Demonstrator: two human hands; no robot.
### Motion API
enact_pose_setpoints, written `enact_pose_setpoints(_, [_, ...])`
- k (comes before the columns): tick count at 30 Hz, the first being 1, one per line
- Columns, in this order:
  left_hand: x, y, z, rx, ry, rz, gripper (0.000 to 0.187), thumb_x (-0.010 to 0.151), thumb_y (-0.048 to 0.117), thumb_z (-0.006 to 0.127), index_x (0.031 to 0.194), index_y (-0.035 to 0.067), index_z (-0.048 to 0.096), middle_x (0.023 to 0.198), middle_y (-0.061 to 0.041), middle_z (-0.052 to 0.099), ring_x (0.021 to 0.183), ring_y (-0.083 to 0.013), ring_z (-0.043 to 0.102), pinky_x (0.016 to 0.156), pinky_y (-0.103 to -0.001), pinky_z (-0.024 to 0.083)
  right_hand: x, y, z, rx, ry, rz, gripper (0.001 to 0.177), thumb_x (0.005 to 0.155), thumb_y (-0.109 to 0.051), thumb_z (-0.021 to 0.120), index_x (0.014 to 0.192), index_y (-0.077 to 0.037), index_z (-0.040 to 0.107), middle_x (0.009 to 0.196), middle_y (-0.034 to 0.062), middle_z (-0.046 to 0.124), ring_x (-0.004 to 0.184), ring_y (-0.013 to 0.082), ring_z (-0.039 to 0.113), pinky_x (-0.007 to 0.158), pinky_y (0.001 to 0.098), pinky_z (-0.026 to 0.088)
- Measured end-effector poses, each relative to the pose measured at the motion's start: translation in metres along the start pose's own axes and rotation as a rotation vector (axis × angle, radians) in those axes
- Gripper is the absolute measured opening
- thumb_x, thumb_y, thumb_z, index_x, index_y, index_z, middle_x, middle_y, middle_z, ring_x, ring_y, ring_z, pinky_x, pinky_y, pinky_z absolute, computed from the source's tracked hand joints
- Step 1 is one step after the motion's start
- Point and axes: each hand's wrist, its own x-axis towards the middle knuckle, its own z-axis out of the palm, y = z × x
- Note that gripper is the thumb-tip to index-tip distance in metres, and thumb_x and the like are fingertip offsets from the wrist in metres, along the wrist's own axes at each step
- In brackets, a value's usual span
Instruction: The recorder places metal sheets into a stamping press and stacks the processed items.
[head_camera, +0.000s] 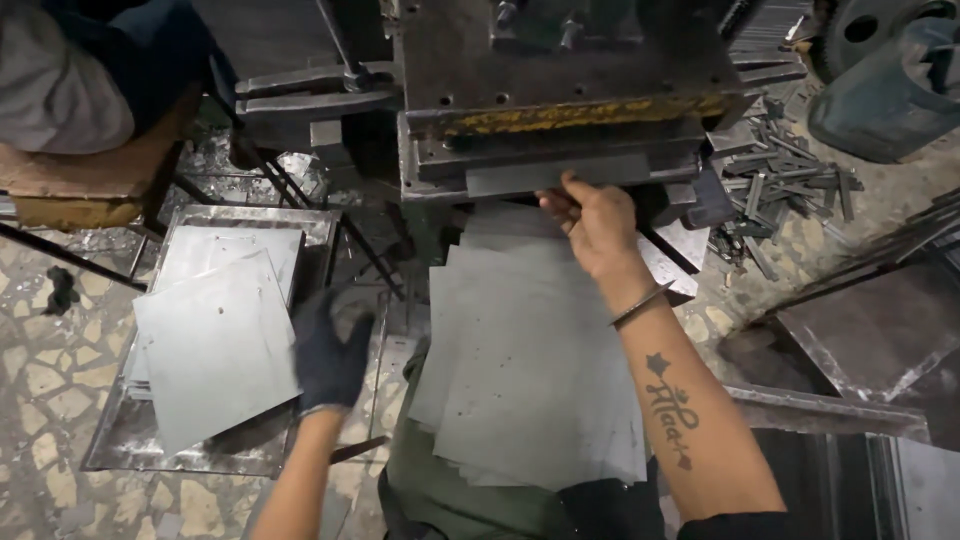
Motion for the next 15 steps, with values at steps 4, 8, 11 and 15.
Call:
enact_pose_setpoints(4, [-0.01, -0.054, -0.016, 0.557, -0.201, -0.204, 0.123, 0.067, 0.071, 0.079, 0.162, 0.007, 0.033, 0.165, -0.029, 0.032, 0.151, -0.0494, 0.028, 0.117, -0.067, 0.029, -0.018, -0.007, 0.004, -0.083, -0.005, -0.009, 0.017, 0.094, -0.009, 0.074, 0.092, 0.003, 0.062, 0.077, 0.0157, 0.063, 0.067, 0.0262, 0.077, 0.058, 0.0248, 0.062])
enact_pose_setpoints(8, [-0.036, -0.106, -0.013, 0.964, -0.07, -0.115, 0.092, 0.067, 0.063, 0.077, 0.138, 0.011, 0.051, 0.139, -0.018, 0.052, 0.118, -0.0409, 0.054, 0.099, -0.059, 0.038, -0.012, 0.002, -0.007, 0.017, -0.126, 0.032, 0.012, 0.097, -0.002, 0.06, 0.104, 0.006, 0.065, 0.088, 0.0206, 0.072, 0.068, 0.0206, 0.067, 0.062, 0.0252, 0.055])
enact_pose_setpoints(11, [-0.039, -0.122, -0.009, 1.054, 0.126, 0.035, 0.069, 0.074, 0.051, 0.072, 0.129, 0.013, 0.056, 0.125, -0.01, 0.059, 0.104, -0.0326, 0.058, 0.095, -0.052, 0.041, -0.06, 0.003, -0.019, 0.001, -0.182, -0.002, 0.012, 0.099, -0.005, 0.061, 0.105, 0.004, 0.065, 0.091, 0.018, 0.072, 0.071, 0.0186, 0.065, 0.066, 0.0271, 0.056])
enact_pose_setpoints(15, [-0.034, -0.119, -0.005, 1.038, 0.15, -0.005, 0.049, 0.081, 0.034, 0.069, 0.123, 0.011, 0.057, 0.114, -0.01, 0.058, 0.097, -0.0322, 0.06, 0.088, -0.055, 0.044, -0.163, 0.018, -0.054, -0.319, -0.194, 0.09, 0.045, 0.109, -0.033, 0.048, 0.102, 0.004, 0.074, 0.087, 0.0151, 0.076, 0.073, 0.022, 0.07, 0.067, 0.0341, 0.059])
